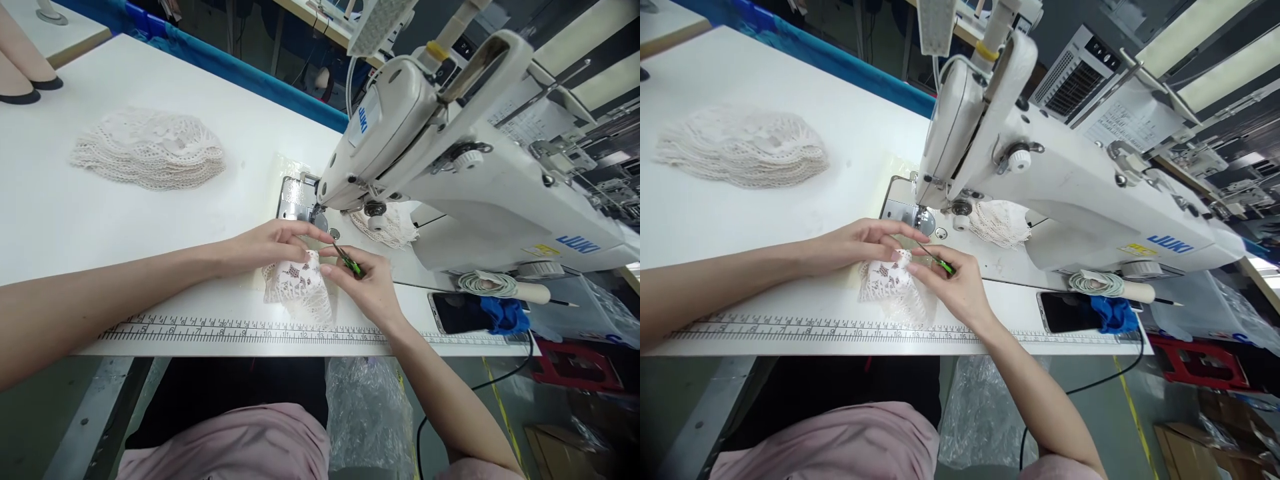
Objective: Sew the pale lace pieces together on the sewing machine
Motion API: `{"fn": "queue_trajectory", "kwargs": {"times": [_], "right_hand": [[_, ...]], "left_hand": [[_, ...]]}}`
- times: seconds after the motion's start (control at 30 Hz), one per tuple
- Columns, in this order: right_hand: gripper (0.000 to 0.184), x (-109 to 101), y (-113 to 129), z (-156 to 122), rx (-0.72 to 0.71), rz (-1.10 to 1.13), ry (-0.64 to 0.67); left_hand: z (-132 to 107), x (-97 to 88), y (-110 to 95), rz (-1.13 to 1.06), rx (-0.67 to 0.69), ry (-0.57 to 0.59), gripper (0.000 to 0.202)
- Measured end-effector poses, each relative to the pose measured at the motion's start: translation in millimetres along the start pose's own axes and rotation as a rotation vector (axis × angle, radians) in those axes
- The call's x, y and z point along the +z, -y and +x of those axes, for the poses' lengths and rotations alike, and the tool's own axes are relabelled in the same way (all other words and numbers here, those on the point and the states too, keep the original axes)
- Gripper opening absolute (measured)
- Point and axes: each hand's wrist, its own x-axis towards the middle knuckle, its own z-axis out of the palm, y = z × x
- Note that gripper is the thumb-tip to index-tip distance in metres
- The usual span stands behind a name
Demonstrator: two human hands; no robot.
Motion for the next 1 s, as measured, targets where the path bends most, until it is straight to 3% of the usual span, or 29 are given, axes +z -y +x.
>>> {"fn": "queue_trajectory", "kwargs": {"times": [0.13,0.4,0.53,0.63,0.73,0.8,0.87,1.0], "right_hand": [[0.03,6,0,6,0.043,0.098,-0.033],[0.018,15,-4,14,0.068,0.236,-0.087],[0.019,-1,-1,4,0.04,0.261,-0.055],[0.015,-37,9,-19,0.077,0.089,0.162],[0.022,-81,18,-52,0.169,-0.057,0.63],[0.014,-103,19,-71,0.199,-0.235,0.774],[0.02,-116,15,-83,0.261,-0.37,0.73],[0.026,-115,-3,-77,0.292,-0.517,0.451]], "left_hand": [[1,0.7,0,-0.015,0.004,0.001,0.042],[1,0.5,3,0.02,0.033,0.008,0.052],[0,-0.6,2,0.066,0.032,0.016,0.051],[-1,-1.1,1,0.077,0.013,0.025,0.05],[-2,-1.2,0,0.099,-0.006,0.018,0.047],[-2,-1.2,0,0.112,-0.006,0.01,0.046],[-1,-1.3,-1,0.112,-0.007,0.004,0.045],[-1,-1.0,-3,0.099,-0.014,0.002,0.044]]}}
